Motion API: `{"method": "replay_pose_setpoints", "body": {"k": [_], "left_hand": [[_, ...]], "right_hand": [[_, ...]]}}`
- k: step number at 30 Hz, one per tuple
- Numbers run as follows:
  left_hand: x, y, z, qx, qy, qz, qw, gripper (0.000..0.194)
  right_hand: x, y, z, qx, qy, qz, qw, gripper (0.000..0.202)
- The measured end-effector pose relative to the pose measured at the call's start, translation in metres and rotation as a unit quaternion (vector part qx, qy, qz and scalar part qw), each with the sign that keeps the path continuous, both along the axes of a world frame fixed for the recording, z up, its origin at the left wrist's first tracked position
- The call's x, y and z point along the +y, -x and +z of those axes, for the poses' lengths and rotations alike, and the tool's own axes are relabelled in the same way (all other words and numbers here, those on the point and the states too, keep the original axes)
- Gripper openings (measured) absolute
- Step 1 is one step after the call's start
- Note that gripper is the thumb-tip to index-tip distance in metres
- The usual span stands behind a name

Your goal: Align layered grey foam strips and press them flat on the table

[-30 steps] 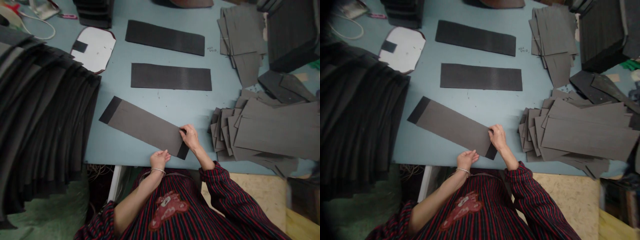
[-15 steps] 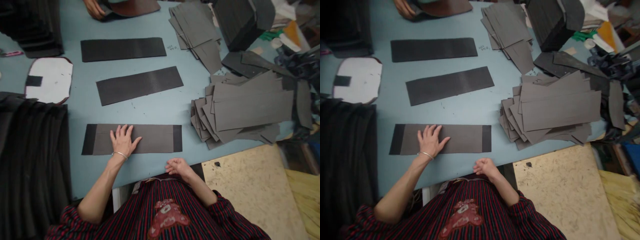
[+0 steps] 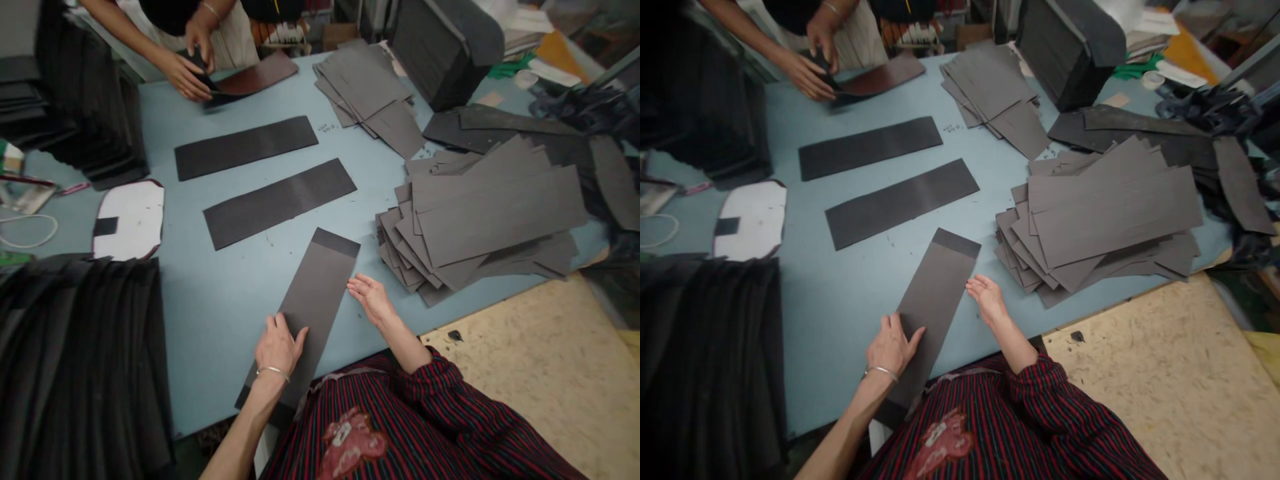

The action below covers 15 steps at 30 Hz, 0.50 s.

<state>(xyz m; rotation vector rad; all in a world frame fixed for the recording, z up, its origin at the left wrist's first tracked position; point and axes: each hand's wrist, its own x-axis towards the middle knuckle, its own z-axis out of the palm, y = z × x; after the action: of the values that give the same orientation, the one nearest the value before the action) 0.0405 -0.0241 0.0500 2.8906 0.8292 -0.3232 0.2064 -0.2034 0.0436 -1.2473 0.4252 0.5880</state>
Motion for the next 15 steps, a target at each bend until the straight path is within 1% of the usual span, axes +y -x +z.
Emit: {"method": "replay_pose_setpoints", "body": {"k": [2,3,5,7,8,11,13,15], "left_hand": [[0.003,-0.009,0.0,-0.031,0.001,0.005,1.0,0.049],[0.006,-0.017,0.0,-0.059,0.001,-0.007,0.998,0.046],[0.009,-0.04,-0.001,-0.127,0.02,-0.061,0.99,0.042],[0.008,-0.067,-0.004,-0.184,0.054,-0.128,0.973,0.043],[0.005,-0.08,-0.006,-0.201,0.068,-0.151,0.965,0.044],[-0.007,-0.109,-0.013,-0.222,0.083,-0.184,0.954,0.049],[-0.017,-0.119,-0.019,-0.226,0.094,-0.208,0.947,0.049],[-0.025,-0.123,-0.026,-0.223,0.108,-0.239,0.939,0.048]], "right_hand": [[0.003,0.001,-0.002,-0.004,0.015,-0.004,1.0,0.035],[0.005,0.003,-0.003,-0.006,0.019,-0.008,1.0,0.035],[0.007,0.009,-0.005,-0.008,0.025,-0.021,0.999,0.036],[0.009,0.013,-0.005,-0.007,0.026,-0.039,0.999,0.037],[0.011,0.015,-0.006,-0.007,0.027,-0.047,0.999,0.039],[0.016,0.013,-0.007,-0.021,0.033,-0.06,0.997,0.046],[0.02,0.01,-0.009,-0.038,0.039,-0.063,0.997,0.051],[0.023,0.008,-0.012,-0.051,0.045,-0.063,0.996,0.053]]}}
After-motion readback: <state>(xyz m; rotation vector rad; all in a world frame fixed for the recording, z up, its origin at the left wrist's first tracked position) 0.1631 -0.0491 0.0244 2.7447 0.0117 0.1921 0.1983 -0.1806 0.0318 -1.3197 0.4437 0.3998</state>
